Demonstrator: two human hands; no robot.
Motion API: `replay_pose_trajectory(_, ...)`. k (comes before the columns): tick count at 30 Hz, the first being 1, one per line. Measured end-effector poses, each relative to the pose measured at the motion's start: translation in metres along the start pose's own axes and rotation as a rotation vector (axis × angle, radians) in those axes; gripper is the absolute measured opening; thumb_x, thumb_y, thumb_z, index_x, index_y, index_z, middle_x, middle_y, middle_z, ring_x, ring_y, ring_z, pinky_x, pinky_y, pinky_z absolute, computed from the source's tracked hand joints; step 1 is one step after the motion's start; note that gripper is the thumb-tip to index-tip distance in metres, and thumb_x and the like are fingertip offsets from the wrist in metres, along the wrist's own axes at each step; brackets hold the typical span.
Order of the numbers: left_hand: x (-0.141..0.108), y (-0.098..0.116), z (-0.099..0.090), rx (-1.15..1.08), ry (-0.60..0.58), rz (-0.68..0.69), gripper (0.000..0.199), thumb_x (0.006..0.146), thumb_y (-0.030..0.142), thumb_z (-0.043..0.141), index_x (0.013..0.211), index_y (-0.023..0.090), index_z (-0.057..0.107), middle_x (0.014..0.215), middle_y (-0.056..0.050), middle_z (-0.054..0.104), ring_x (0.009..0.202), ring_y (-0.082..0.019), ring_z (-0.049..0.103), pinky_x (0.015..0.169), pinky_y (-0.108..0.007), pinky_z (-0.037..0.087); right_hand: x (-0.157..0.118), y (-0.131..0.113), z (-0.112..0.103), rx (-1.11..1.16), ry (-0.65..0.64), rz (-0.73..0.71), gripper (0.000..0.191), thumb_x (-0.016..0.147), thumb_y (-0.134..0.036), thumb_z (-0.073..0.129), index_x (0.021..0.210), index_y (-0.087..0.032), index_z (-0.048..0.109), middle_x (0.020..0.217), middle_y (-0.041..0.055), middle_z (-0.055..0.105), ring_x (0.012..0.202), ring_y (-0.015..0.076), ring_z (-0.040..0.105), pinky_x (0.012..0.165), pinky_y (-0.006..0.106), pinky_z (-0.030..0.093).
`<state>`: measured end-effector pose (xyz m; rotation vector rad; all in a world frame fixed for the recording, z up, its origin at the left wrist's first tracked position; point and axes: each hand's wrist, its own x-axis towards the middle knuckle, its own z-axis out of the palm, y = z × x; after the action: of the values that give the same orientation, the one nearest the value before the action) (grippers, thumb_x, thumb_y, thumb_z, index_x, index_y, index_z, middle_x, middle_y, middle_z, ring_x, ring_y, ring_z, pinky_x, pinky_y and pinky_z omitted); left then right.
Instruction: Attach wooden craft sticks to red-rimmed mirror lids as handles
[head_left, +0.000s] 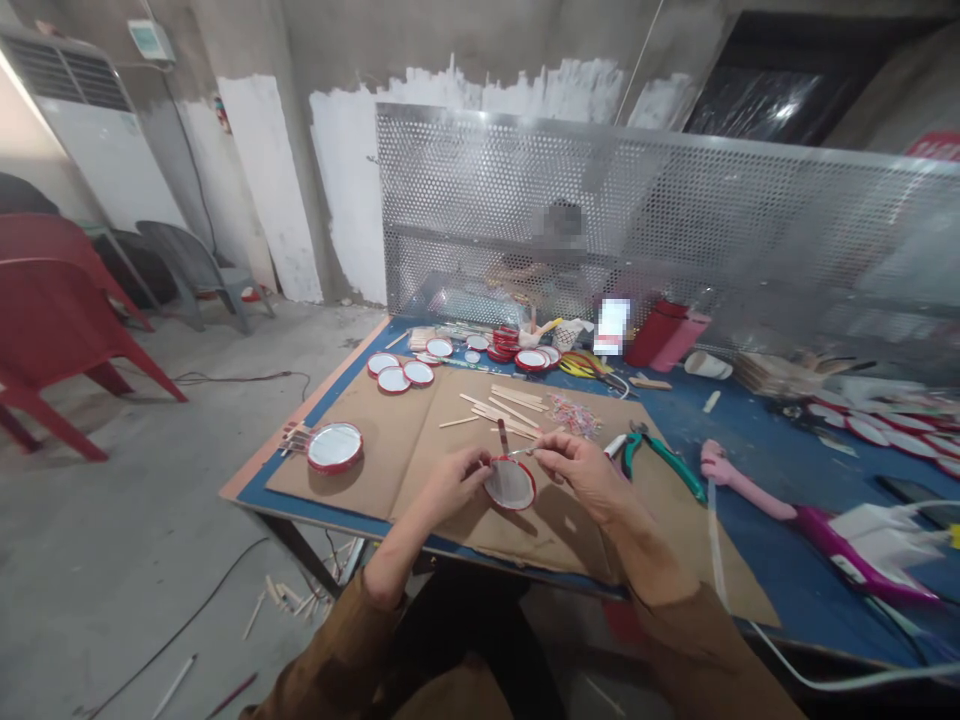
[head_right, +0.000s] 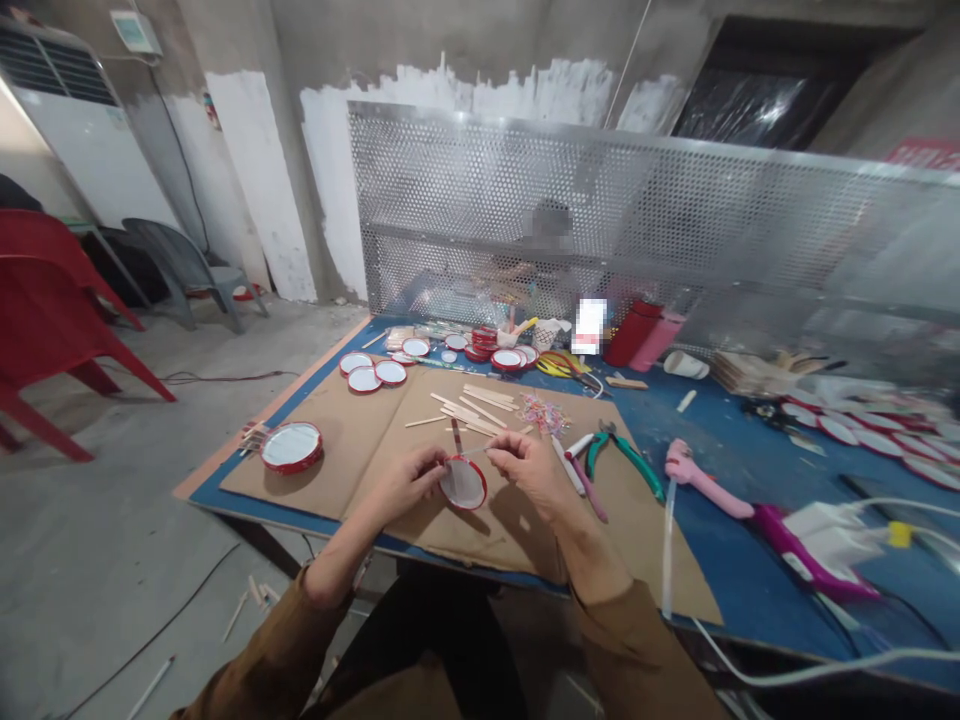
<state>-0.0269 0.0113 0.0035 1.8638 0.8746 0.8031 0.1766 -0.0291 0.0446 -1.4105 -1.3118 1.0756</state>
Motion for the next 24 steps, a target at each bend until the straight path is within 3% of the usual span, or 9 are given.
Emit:
replay_pose_trajectory(10, -0.001, 0.0, 0.001, 0.085, 0.02, -0.002, 0.015, 0.081, 0.027, 0.047, 0.083, 0.018, 0.058, 0.058, 0.004, 0.048, 0.054, -0.011, 0.042, 0.054, -0.021, 0.031, -0.02, -0.013, -0.001, -0.091, 0.05, -0.051, 0.025, 0.069, -0.04, 0.065, 0.078, -0.016, 0.064, 0.066, -0.0012, 0.057, 0.054, 0.0086, 0.041, 0.05, 0.022, 0.031)
replay_pose_trajectory(15, -0.002, -0.003, 0.002, 0.125, 0.062, 0.022, 0.013, 0.08, 0.025, 0.049, 0.081, 0.017, 0.058, 0.058, 0.005, 0.05, 0.053, -0.01, 0.044, 0.053, -0.02, 0.033, -0.033, -0.019, 0.009, -0.183, -0.007, -0.065, 0.021, 0.074, -0.037, 0.062, 0.077, -0.017, 0.065, 0.069, -0.0009, 0.06, 0.061, 0.011, 0.05, 0.058, 0.023, 0.038)
replay_pose_trajectory(18, -0.003, -0.001, 0.001, 0.088, 0.074, -0.007, 0.012, 0.08, 0.026, 0.049, 0.079, 0.017, 0.057, 0.057, 0.004, 0.052, 0.053, -0.01, 0.046, 0.051, -0.02, 0.034, -0.038, -0.01, 0.02, -0.255, -0.011, -0.071, 0.019, 0.075, -0.036, 0.059, 0.076, -0.018, 0.065, 0.069, 0.0001, 0.063, 0.066, 0.0138, 0.054, 0.06, 0.024, 0.04)
replay_pose_trajectory(24, -0.004, -0.002, 0.0, -0.036, 0.091, -0.084, 0.015, 0.08, 0.032, 0.05, 0.076, 0.018, 0.054, 0.051, 0.005, 0.051, 0.047, -0.009, 0.047, 0.046, -0.019, 0.034, -0.043, 0.022, 0.037, -0.348, 0.067, -0.047, 0.024, 0.077, -0.04, 0.056, 0.073, -0.018, 0.064, 0.061, -0.0017, 0.059, 0.057, 0.0123, 0.051, 0.053, 0.023, 0.036)
